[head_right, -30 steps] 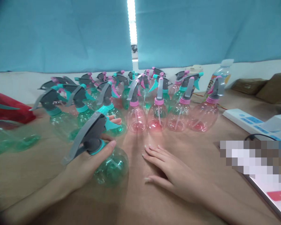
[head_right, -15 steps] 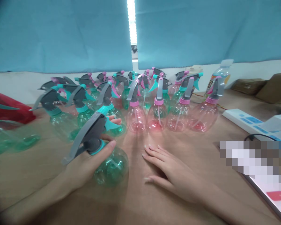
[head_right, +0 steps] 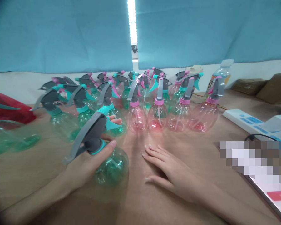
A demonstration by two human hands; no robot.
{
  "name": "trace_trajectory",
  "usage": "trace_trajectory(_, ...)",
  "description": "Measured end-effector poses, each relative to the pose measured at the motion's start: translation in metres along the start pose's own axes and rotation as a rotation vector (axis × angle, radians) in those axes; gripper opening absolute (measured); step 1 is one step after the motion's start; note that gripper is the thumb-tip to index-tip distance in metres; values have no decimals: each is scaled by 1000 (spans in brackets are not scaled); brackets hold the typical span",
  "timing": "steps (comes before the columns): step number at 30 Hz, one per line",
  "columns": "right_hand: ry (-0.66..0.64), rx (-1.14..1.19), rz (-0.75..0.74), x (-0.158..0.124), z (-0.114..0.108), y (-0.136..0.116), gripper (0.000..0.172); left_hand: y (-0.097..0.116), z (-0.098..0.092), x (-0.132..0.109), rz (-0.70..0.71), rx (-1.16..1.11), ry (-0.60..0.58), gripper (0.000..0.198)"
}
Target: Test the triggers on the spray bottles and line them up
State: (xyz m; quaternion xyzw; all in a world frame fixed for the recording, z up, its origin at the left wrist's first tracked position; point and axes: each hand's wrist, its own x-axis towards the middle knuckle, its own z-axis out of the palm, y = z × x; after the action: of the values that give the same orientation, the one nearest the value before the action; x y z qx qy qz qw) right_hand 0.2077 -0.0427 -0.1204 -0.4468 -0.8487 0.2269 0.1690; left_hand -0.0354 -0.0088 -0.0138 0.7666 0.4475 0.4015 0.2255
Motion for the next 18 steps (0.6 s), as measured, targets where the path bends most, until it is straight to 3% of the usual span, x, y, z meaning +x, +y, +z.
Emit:
trace_trajectory(11, 3, 3, -16, 1, 2, 3, 65, 1, -1, 2, -47, -11, -42, 37)
trace_trajectory(15, 4, -4, -6, 0, 1, 1, 63, 2, -5, 5, 27, -59, -57, 39)
trace_trajectory(18, -9, -19, 2, 1, 0, -1, 63, 3, -7, 6, 2, -52, -63, 29)
